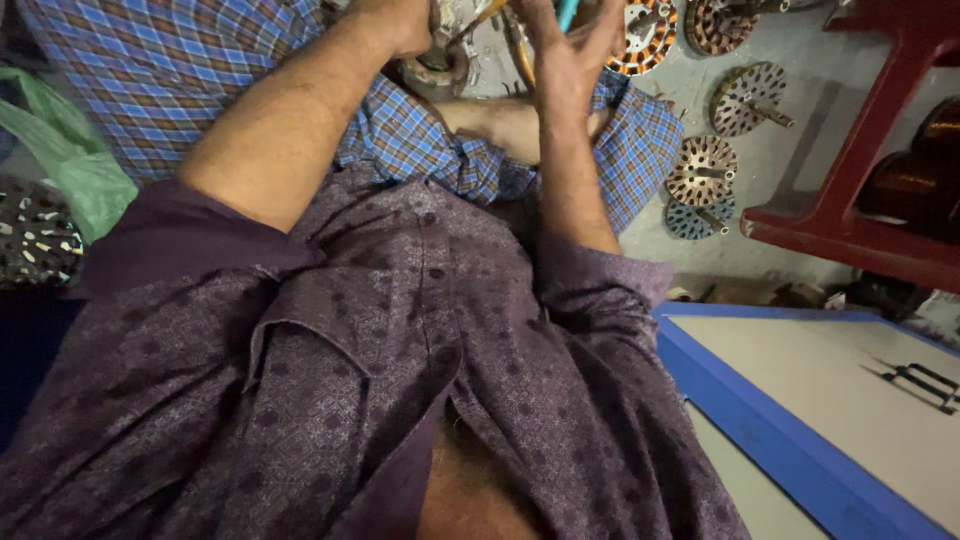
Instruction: The person sits on the floor and uses a screwdriver to scrape and clean the inside of a cylindrical metal component, likely a motor stator. They repeatedly rotate the object and scrape different sections, then set it down and pick up another similar component.
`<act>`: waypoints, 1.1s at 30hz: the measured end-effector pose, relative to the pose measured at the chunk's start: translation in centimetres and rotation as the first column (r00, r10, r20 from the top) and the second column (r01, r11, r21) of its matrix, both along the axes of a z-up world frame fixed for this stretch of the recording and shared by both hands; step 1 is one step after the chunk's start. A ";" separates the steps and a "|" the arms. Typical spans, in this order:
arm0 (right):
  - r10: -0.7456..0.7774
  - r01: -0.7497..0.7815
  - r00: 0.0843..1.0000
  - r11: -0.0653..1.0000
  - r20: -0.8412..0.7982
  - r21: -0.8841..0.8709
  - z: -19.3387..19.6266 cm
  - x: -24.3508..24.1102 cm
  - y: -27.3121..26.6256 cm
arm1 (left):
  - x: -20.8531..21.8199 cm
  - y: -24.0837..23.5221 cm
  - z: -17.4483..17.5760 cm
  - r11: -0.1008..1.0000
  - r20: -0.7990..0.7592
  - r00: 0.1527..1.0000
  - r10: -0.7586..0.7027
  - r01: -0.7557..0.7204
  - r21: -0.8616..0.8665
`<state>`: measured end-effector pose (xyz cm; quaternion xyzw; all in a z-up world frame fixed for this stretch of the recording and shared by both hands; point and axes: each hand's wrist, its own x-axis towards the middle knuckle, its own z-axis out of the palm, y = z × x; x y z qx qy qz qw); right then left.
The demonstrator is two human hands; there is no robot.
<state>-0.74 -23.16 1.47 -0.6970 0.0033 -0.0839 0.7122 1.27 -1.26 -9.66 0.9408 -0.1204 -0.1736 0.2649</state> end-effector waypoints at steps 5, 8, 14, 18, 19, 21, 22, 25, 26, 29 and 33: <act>-0.066 0.051 0.994 0.983 0.082 0.175 3.7 -1.3 -2.9 | 0.0 0.5 4.5 0.965 -0.092 0.996 -0.005 -0.019 -0.262; -0.163 0.121 0.983 0.925 0.088 0.360 6.6 -2.3 -6.2 | -0.1 0.8 10.6 0.869 -0.170 0.985 -0.038 -0.052 -0.492; -0.226 0.171 0.973 0.601 -0.039 0.781 11.7 -4.6 -12.7 | -1.8 -0.8 22.2 0.509 -0.153 0.988 0.008 -0.135 -0.850; -0.068 -0.020 0.994 0.644 0.084 0.764 14.8 -6.7 -10.1 | -3.1 -1.6 28.3 0.392 -0.122 0.992 0.013 -0.117 -0.913; -0.006 -0.095 0.991 0.670 0.133 0.737 15.5 -7.2 -8.9 | -3.5 -1.9 29.3 0.399 -0.121 0.992 0.032 -0.124 -0.908; 0.079 -0.154 0.987 0.683 0.136 0.714 16.6 -8.3 -6.5 | -4.2 -2.5 30.8 0.414 -0.115 0.992 0.056 -0.127 -0.901; 0.121 -0.182 0.983 0.687 0.136 0.703 17.1 -8.9 -5.3 | -4.7 -2.8 31.3 0.422 -0.108 0.992 0.060 -0.124 -0.898; 0.056 -0.009 0.998 0.679 -0.039 0.734 18.0 -9.9 -2.8 | -5.7 -3.5 32.1 0.428 -0.132 0.988 0.085 -0.156 -0.890; 0.058 -0.007 0.997 0.660 -0.042 0.751 18.3 -10.0 -2.4 | -6.0 -3.6 32.3 0.427 -0.144 0.985 0.097 -0.172 -0.888; 0.081 -0.013 0.996 0.606 -0.046 0.795 18.6 -10.0 -1.8 | -6.6 -3.1 32.6 0.473 -0.112 0.984 0.136 -0.164 -0.866; 0.120 0.008 0.988 0.596 -0.098 0.803 18.3 -10.4 -1.4 | -6.9 -2.7 33.1 0.584 -0.027 0.985 0.169 -0.122 -0.802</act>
